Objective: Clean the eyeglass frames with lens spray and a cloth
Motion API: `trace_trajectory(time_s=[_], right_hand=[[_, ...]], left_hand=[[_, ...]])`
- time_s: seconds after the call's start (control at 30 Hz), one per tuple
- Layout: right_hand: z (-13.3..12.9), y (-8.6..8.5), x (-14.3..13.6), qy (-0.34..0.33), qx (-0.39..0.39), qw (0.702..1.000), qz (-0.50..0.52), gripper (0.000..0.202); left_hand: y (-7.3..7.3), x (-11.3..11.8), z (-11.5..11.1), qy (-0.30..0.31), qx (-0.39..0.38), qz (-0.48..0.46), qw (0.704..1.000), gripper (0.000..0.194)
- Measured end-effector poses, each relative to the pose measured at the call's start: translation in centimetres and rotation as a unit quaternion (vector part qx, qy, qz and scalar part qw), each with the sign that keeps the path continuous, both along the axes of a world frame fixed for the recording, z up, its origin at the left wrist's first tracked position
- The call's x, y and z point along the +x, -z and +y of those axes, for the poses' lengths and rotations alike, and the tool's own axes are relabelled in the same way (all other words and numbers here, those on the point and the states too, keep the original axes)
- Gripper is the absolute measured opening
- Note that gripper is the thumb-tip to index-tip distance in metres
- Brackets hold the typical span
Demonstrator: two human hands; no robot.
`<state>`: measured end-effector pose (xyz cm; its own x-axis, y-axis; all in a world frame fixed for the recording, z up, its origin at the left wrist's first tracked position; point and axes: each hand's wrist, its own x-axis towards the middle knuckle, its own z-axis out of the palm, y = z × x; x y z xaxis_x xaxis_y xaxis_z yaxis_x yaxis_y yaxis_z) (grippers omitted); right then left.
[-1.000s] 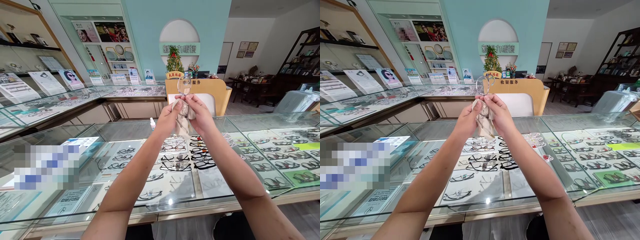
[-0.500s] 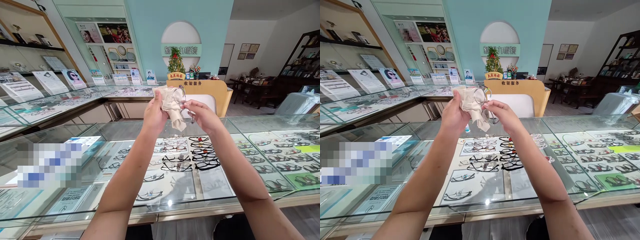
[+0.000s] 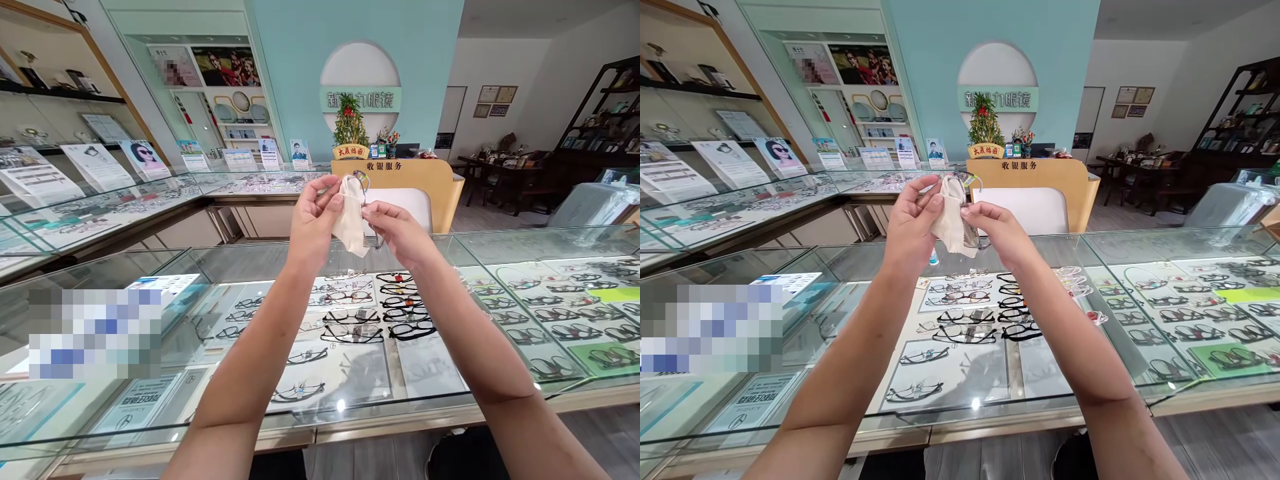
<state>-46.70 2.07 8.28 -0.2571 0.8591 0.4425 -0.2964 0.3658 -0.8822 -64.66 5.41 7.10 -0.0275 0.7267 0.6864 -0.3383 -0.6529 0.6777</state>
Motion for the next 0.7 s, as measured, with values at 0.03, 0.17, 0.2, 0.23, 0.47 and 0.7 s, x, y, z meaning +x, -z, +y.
trace_trajectory(time_s=[0.03,0.17,0.2,0.23,0.47,0.7], right_hand=[[0.0,0.0,-0.1,-0.008,0.002,1.0,0.003,0.032],[-0.1,-0.1,-0.2,-0.019,0.033,0.999,-0.007,0.04],[-0.1,-0.2,-0.2,-0.015,0.045,0.999,-0.013,0.041],[-0.1,-0.2,-0.1,-0.012,0.056,0.998,-0.019,0.043],[-0.1,-0.1,0.3,0.01,0.1,0.994,-0.05,0.043],[-0.2,-0.2,0.4,-0.014,0.063,0.996,-0.068,0.039]], left_hand=[[0.1,0.0,0.1,-0.003,0.006,0.005,1.0,0.062],[0.2,0.1,0.2,-0.005,0.007,0.011,1.0,0.069],[0.2,0.1,0.2,-0.003,0.003,0.011,1.0,0.07],[0.2,0.1,0.2,-0.001,-0.002,0.012,1.0,0.071],[-0.1,0.2,-0.8,0.029,-0.046,0.057,0.997,0.056],[-0.5,0.0,-1.6,0.055,-0.056,0.049,0.996,0.05]])
